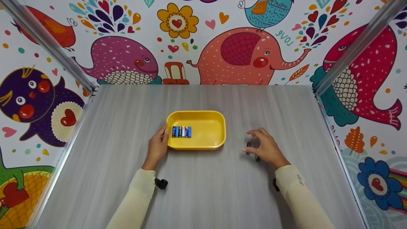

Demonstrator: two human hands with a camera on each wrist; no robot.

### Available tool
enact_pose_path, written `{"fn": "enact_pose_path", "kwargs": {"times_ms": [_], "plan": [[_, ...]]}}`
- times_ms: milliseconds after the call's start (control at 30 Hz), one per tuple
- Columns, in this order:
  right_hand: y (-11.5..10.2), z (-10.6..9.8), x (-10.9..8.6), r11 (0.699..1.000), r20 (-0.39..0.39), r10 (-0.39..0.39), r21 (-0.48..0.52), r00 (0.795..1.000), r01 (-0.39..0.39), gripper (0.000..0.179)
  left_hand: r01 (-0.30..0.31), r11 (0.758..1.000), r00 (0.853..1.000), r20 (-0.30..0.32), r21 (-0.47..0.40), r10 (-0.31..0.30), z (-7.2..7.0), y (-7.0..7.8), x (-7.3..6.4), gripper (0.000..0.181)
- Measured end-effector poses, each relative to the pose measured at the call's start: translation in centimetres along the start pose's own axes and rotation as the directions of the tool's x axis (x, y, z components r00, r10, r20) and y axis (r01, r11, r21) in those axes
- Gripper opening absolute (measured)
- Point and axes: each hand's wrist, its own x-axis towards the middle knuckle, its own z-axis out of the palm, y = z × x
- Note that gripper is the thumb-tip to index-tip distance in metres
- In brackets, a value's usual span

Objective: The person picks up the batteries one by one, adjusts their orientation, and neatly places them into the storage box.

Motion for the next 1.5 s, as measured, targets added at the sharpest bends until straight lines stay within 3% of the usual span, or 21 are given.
{"fn": "enact_pose_path", "kwargs": {"times_ms": [400, 933, 1167, 1500], "plan": [[1.2, 0.8, -0.8, 0.997, 0.065, 0.052, -0.067, 0.996, -0.048, 0.067, 0.007, 1.0, 1.0, -0.006, -0.007, -0.007, 0.0, 0.1, 0.0, 0.049], [1.4, 1.0, -1.2, 0.994, 0.052, 0.043, -0.104, 0.998, -0.037, 0.064, 0.029, 0.999, 1.0, 0.001, 0.016, -0.029, -0.1, 0.2, 0.0, 0.05], [1.5, 1.2, -1.0, 0.992, 0.061, 0.052, -0.119, 0.997, -0.045, 0.067, 0.008, 1.0, 1.0, -0.002, 0.019, -0.008, -0.1, 0.2, 0.0, 0.049], [1.6, 1.4, -1.0, 0.992, 0.049, 0.009, -0.127, 0.999, -0.003, 0.061, 0.016, 1.0, 1.0, 0.002, 0.012, -0.016, -0.1, 0.1, 0.0, 0.05]]}}
